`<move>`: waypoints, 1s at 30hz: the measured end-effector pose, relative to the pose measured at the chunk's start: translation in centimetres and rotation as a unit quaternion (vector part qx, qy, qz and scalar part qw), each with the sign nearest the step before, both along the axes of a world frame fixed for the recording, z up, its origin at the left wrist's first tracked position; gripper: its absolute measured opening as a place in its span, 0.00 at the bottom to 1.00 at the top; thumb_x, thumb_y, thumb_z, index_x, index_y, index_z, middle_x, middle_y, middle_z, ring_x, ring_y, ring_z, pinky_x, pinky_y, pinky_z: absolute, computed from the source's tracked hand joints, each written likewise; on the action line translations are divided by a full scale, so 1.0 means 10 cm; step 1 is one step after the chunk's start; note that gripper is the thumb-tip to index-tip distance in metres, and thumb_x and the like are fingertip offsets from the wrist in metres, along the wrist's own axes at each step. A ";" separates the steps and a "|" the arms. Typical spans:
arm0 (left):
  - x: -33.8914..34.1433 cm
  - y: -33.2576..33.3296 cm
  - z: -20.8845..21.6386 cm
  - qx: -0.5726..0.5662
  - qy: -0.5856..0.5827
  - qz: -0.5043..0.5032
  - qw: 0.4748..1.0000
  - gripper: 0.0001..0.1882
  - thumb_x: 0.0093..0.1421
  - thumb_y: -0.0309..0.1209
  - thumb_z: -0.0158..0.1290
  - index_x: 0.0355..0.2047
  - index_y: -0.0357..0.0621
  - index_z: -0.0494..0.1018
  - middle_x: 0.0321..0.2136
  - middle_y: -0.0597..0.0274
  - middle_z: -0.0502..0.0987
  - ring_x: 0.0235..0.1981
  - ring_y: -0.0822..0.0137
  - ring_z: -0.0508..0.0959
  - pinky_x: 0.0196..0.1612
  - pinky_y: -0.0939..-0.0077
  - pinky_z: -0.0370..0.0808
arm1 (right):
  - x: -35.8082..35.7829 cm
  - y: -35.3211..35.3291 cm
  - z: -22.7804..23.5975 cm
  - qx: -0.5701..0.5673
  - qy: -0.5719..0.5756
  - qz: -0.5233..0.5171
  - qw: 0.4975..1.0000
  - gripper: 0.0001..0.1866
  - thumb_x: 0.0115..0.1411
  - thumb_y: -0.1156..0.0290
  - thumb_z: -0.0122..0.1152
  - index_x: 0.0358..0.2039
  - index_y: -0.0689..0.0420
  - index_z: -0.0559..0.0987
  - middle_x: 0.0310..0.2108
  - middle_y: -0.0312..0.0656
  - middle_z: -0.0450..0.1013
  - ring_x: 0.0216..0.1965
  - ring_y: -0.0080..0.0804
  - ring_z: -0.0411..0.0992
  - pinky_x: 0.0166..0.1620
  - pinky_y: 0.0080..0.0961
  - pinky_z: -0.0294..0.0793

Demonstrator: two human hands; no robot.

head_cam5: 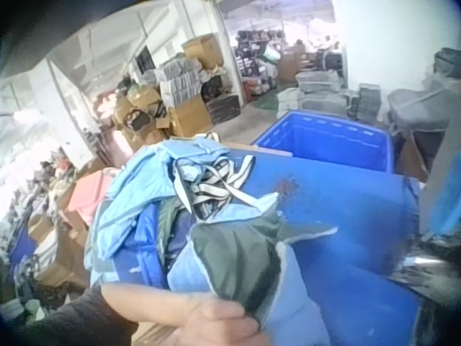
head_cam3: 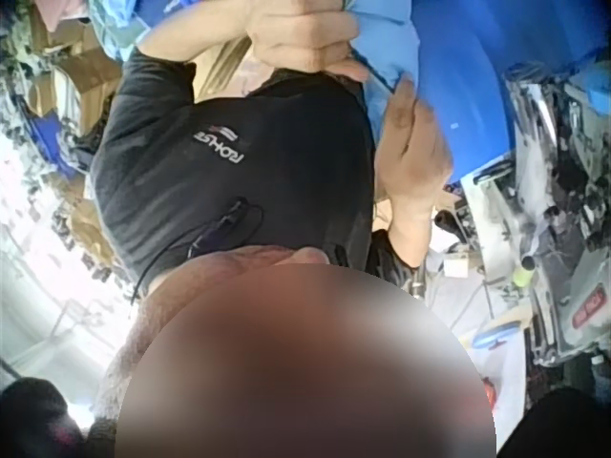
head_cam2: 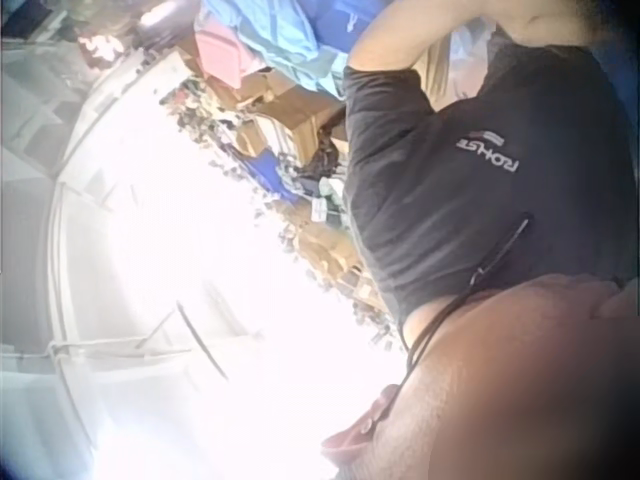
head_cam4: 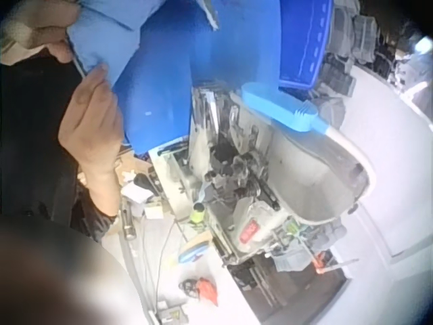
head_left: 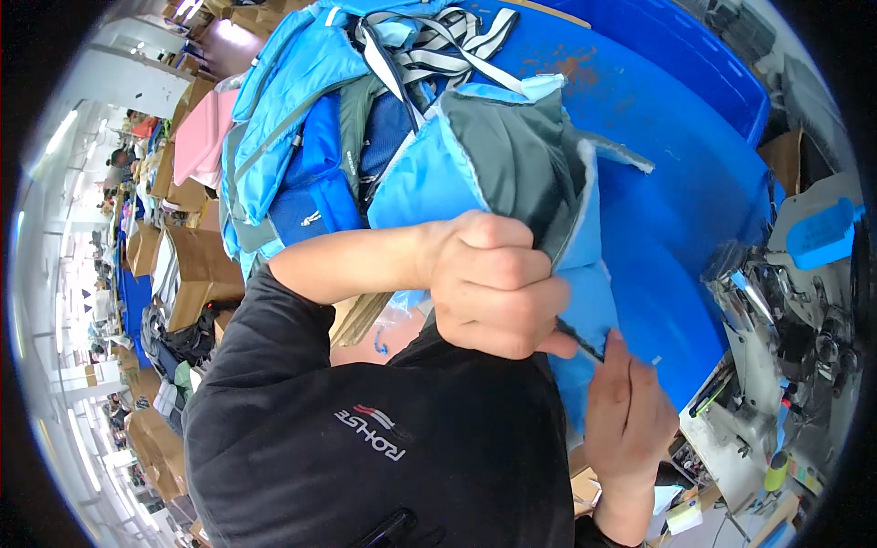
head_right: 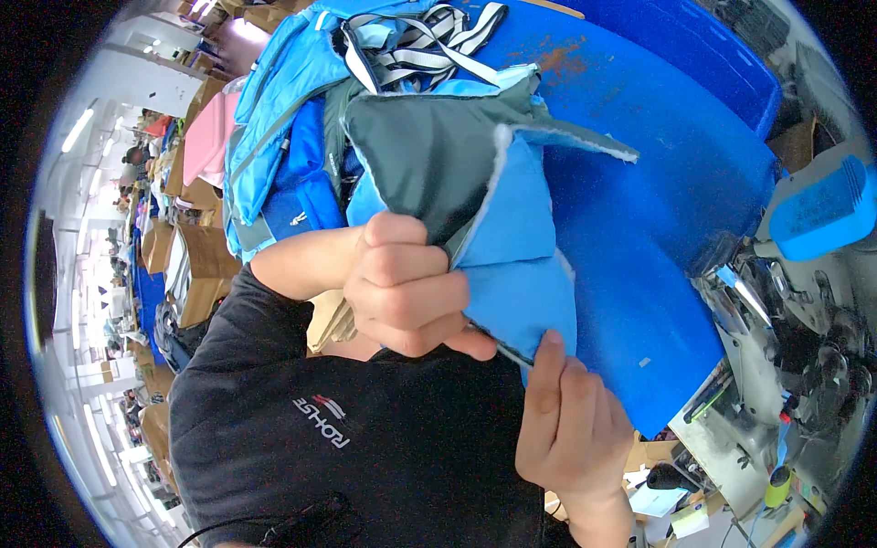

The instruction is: Assembling and inspecting the components of a blue backpack at a sewing workstation.

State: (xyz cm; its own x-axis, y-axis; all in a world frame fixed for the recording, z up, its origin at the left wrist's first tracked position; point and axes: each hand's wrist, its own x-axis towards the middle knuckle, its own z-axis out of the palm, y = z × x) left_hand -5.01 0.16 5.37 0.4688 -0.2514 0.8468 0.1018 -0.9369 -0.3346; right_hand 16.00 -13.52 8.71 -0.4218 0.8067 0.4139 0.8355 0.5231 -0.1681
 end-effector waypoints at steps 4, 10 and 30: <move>0.07 0.07 0.07 -0.004 0.015 -0.011 1.000 0.18 0.50 0.43 0.68 0.27 0.45 0.74 0.30 0.62 0.75 0.29 0.65 0.69 0.28 0.70 0.63 | 0.03 -0.01 0.01 -0.066 0.093 -0.057 0.992 0.15 0.59 0.81 0.60 0.48 0.63 0.77 0.32 0.46 0.70 0.23 0.37 0.69 0.23 0.29 0.67; 0.22 0.24 0.21 -0.010 0.049 -0.044 0.998 0.14 0.49 0.37 0.68 0.26 0.43 0.75 0.32 0.58 0.78 0.29 0.63 0.72 0.28 0.71 0.66 | 0.08 0.07 0.07 -0.092 0.154 -0.114 0.977 0.12 0.60 0.80 0.58 0.46 0.62 0.78 0.31 0.46 0.70 0.24 0.38 0.68 0.26 0.28 0.67; 0.75 0.54 0.53 -0.104 0.177 -0.059 0.977 0.15 0.49 0.43 0.60 0.28 0.48 0.70 0.28 0.68 0.65 0.33 0.68 0.68 0.33 0.73 0.63 | 0.24 0.11 -0.08 -0.105 0.345 -0.155 0.920 0.14 0.61 0.80 0.58 0.49 0.64 0.76 0.32 0.44 0.73 0.23 0.23 0.67 0.26 0.18 0.66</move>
